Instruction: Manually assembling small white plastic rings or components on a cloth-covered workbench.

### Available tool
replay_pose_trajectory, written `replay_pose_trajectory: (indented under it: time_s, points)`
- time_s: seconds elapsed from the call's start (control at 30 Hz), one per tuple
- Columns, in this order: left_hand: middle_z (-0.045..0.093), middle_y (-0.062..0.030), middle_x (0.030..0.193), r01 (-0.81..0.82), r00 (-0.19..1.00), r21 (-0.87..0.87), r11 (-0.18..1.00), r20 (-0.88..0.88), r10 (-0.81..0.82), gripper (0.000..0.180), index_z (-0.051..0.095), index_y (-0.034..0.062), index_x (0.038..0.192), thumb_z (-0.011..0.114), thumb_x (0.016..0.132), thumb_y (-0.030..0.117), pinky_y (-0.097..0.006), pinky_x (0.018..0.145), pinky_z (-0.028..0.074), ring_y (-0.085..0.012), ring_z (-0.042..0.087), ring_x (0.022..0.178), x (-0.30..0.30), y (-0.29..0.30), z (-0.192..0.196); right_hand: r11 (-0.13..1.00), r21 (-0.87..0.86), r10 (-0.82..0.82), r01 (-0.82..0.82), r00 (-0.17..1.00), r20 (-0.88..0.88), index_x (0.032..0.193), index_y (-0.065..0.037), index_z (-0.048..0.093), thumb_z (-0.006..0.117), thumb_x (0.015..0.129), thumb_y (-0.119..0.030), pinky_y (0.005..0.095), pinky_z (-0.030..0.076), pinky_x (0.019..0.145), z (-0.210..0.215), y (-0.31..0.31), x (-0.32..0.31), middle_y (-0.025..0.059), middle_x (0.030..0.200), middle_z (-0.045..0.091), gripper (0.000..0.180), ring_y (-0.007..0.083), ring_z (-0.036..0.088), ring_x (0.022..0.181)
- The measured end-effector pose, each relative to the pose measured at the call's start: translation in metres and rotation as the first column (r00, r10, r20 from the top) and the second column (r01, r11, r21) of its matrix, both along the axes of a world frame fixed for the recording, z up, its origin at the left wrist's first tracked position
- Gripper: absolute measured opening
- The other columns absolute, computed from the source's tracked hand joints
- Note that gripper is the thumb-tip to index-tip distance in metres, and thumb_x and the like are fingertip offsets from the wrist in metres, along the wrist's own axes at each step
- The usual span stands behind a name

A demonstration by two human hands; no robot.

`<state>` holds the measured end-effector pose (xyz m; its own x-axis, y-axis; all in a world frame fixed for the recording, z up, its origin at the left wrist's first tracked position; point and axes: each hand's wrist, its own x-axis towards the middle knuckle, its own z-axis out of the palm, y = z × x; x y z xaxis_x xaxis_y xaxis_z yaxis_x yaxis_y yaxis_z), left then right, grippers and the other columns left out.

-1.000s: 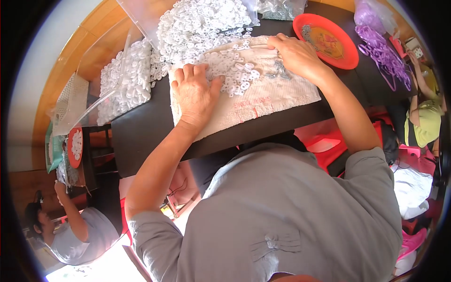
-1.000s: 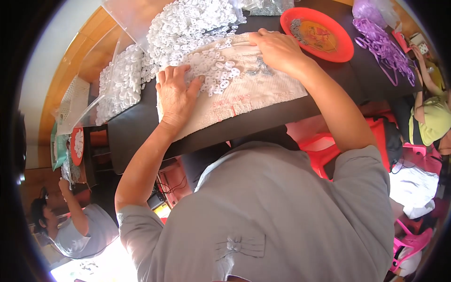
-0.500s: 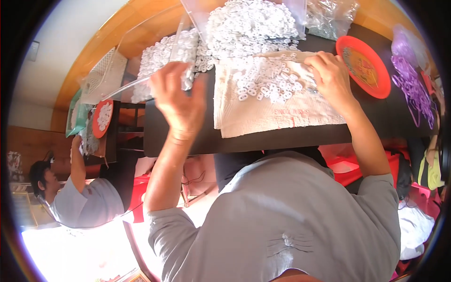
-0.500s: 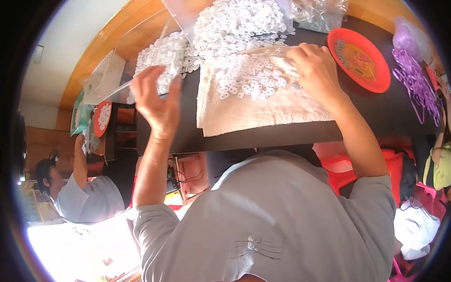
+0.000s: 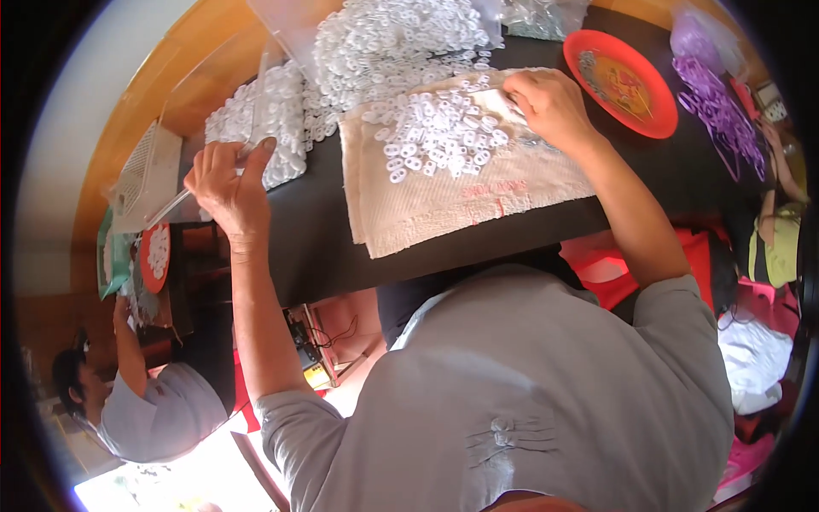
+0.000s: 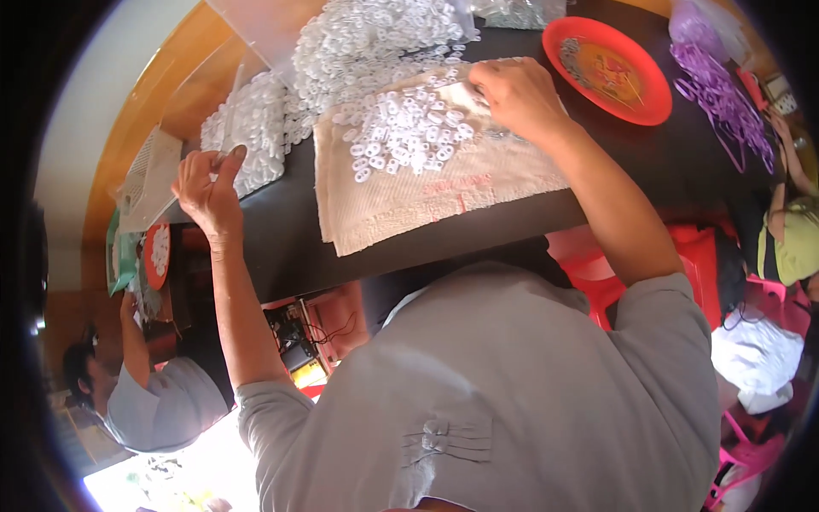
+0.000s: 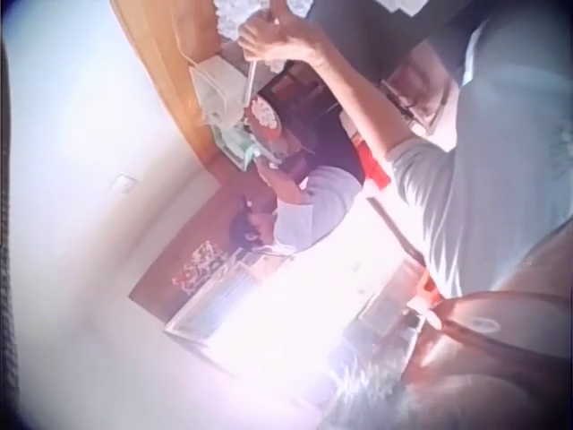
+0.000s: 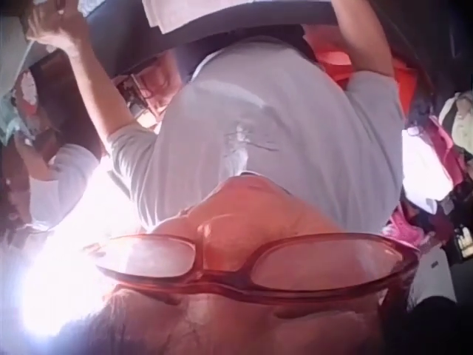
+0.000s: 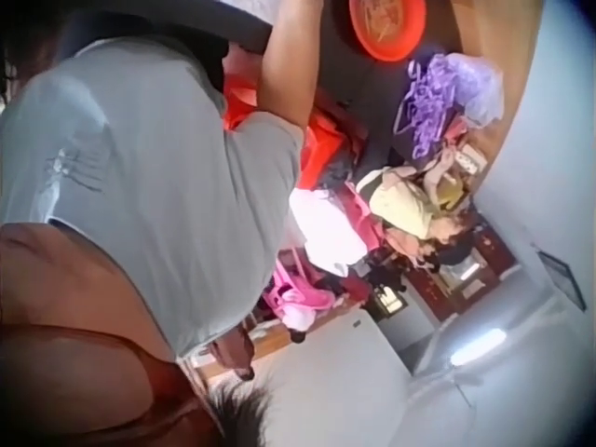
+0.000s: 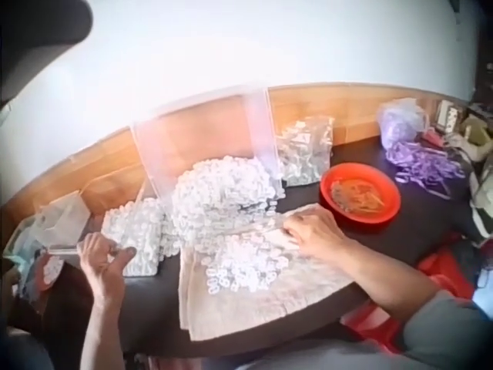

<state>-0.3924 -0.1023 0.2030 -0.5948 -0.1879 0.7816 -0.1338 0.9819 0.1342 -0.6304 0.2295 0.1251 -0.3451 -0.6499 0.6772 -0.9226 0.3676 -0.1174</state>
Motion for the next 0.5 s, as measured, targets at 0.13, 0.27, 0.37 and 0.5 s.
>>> replay_pose_trajectory:
  time_s: [0.13,0.27,0.37,0.5]
  points:
    - [0.058,0.0001,0.069,0.001,0.999,-0.003,1.000,-0.046,-0.001,0.027,0.061,0.0077,0.070,0.082,0.070,0.025,-0.035,0.081,0.033,-0.0204,0.055,0.076,-0.009,0.015,-0.003,0.998,0.049,-0.044,0.042,0.999,0.026,0.087,-0.008,0.060,0.062,0.083,-0.003,0.0387,0.048,0.069,0.000,0.001,-0.002,0.0063,0.080,0.067,0.007,0.0283,0.064,0.077]
    - [0.059,0.0026,0.069,-0.065,0.997,0.032,0.997,-0.041,0.066,0.028,0.061,0.0096,0.068,0.083,0.069,0.027,-0.035,0.080,0.032,-0.0186,0.055,0.076,-0.015,0.031,-0.004,0.996,0.075,-0.047,0.049,0.998,-0.038,0.086,-0.009,0.059,0.062,0.082,-0.004,0.0391,0.047,0.067,0.001,0.003,-0.003,0.0055,0.081,0.066,0.008,0.0284,0.064,0.077]
    - [0.059,0.0039,0.068,-0.084,0.995,0.110,0.990,-0.036,0.089,0.030,0.060,0.0105,0.066,0.084,0.068,0.027,-0.035,0.080,0.032,-0.0183,0.056,0.077,-0.017,0.036,-0.002,0.996,0.081,-0.041,0.041,0.999,-0.008,0.086,-0.010,0.058,0.062,0.082,-0.005,0.0408,0.047,0.066,0.004,0.001,-0.002,0.0060,0.079,0.065,0.008,0.0293,0.063,0.076]
    - [0.061,0.0018,0.074,-0.106,0.994,0.096,0.990,-0.022,0.109,0.026,0.063,0.0101,0.073,0.084,0.069,0.026,-0.036,0.084,0.034,-0.0204,0.056,0.080,-0.019,0.045,-0.006,0.994,0.082,-0.069,0.069,0.998,-0.003,0.086,-0.010,0.057,0.062,0.081,-0.005,0.0428,0.046,0.066,0.001,0.002,-0.001,0.0067,0.078,0.064,0.009,0.0300,0.062,0.076]
